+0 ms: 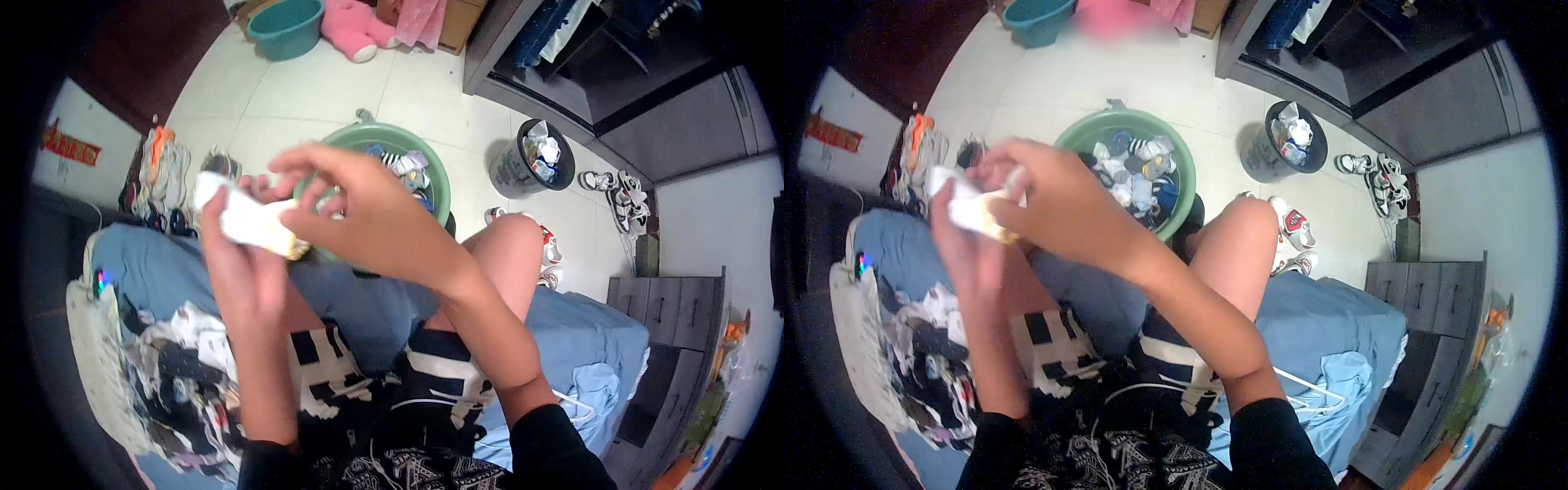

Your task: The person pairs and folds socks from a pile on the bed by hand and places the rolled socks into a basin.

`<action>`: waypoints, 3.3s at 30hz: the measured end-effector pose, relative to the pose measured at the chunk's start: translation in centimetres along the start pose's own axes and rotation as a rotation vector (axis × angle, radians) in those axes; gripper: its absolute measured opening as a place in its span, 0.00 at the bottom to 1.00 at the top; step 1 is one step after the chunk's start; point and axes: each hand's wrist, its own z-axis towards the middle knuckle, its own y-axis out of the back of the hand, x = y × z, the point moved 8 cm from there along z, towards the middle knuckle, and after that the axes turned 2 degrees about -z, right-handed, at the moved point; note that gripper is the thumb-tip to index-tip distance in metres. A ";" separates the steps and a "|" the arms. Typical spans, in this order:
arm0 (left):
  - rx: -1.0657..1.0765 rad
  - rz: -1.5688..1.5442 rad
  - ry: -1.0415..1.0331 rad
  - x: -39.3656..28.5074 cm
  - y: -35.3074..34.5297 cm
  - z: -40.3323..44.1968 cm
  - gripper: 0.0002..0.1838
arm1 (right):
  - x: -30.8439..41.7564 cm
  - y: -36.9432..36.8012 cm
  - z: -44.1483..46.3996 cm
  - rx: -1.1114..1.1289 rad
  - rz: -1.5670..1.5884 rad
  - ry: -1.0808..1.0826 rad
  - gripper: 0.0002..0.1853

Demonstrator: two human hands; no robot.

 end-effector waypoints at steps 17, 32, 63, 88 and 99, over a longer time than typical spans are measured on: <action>0.225 0.230 0.375 13.9 -2.6 8.8 0.25 | -15.6 5.4 -2.2 -0.231 0.215 -0.434 0.16; 0.565 0.851 0.143 14.4 -3.5 7.1 0.20 | -18.6 5.2 -2.7 -0.422 0.654 -0.509 0.14; 0.229 0.092 0.612 15.1 -0.2 7.8 0.19 | -18.3 3.4 -2.7 -0.356 1.269 -0.559 0.14; 0.162 0.176 0.632 13.6 1.1 8.8 0.18 | -9.5 3.7 -1.5 -0.336 -0.725 0.214 0.11; 0.134 0.427 0.426 13.0 1.5 9.3 0.15 | -9.7 4.9 -1.5 -0.253 -0.491 0.124 0.11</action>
